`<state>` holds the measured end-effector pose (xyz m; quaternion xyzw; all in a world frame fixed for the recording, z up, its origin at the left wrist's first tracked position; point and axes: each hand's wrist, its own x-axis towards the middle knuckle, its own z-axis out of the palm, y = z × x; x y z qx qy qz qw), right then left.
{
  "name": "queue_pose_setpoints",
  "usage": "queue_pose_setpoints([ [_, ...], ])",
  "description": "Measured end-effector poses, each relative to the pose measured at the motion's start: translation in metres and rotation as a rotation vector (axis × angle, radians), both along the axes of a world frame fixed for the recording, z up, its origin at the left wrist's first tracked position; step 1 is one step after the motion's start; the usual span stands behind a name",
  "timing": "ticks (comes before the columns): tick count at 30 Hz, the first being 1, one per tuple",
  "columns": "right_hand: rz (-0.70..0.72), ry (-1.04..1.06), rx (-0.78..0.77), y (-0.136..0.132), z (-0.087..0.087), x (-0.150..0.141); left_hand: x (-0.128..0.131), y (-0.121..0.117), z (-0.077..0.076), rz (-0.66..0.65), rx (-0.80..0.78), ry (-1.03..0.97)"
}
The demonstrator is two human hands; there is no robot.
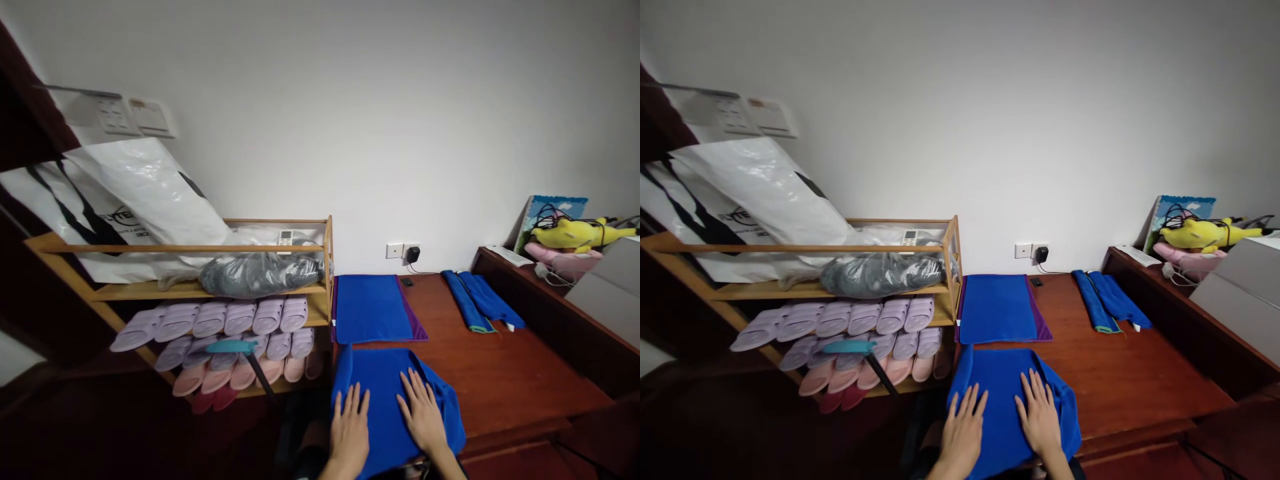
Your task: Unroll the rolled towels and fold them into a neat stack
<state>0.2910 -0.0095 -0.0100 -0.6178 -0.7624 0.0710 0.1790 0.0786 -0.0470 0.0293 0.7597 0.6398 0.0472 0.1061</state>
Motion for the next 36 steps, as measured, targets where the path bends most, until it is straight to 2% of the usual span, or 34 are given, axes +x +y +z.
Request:
queue_pose_setpoints([
  [3, -0.125, -0.092, -0.023, 0.005, 0.002, 0.022, -0.02, -0.005, 0.019, 0.084, -0.055, 0.064],
  [6, -0.22, -0.167, -0.05, 0.011, -0.004, 0.052, -0.024, -0.008, 0.031, 0.087, -0.082, 0.068],
  [9, -0.219, -0.247, -0.088, 0.016, -0.014, 0.099, -0.016, -0.01, 0.03, 0.07, -0.066, 0.022],
  [13, -0.091, -0.382, -0.203, 0.018, -0.019, 0.168, -0.013, -0.005, 0.021, 0.052, 0.015, -0.06],
  [15, -0.143, -0.462, -0.23, 0.019, -0.016, 0.185, -0.015, -0.002, 0.02, 0.087, 0.033, -0.058],
  [17, -0.367, -0.491, -0.187, 0.021, -0.011, 0.178, -0.013, -0.001, 0.022, 0.141, 0.045, -0.044],
  [19, -0.609, -0.439, -0.078, 0.023, -0.007, 0.146, -0.003, -0.001, 0.026, 0.137, 0.058, -0.065],
  [20, -0.622, -0.402, -0.012, 0.023, -0.006, 0.123, 0.007, -0.001, 0.026, 0.091, 0.063, -0.1],
  [23, -0.418, -0.275, 0.092, 0.019, -0.008, 0.051, 0.039, 0.001, 0.019, -0.123, 0.035, -0.247],
  [25, -0.258, -0.207, 0.06, 0.013, -0.011, 0.019, 0.053, 0.004, 0.008, -0.148, 0.003, -0.297],
  [26, -0.209, -0.19, 0.035, 0.01, -0.013, 0.012, 0.054, 0.006, 0.002, -0.133, 0.004, -0.303],
  [28, -0.198, -0.184, -0.001, 0.006, -0.017, 0.017, 0.046, 0.01, -0.007, -0.078, 0.03, -0.286],
  [30, -0.277, -0.192, -0.008, 0.005, -0.02, 0.041, 0.026, 0.013, -0.011, -0.019, 0.057, -0.237],
  [33, -0.377, -0.216, -0.015, 0.007, -0.025, 0.089, -0.012, 0.017, -0.008, 0.099, 0.075, -0.136],
  [36, -0.394, -0.259, -0.041, 0.008, -0.026, 0.131, -0.049, 0.019, -0.004, 0.213, 0.05, -0.098],
])
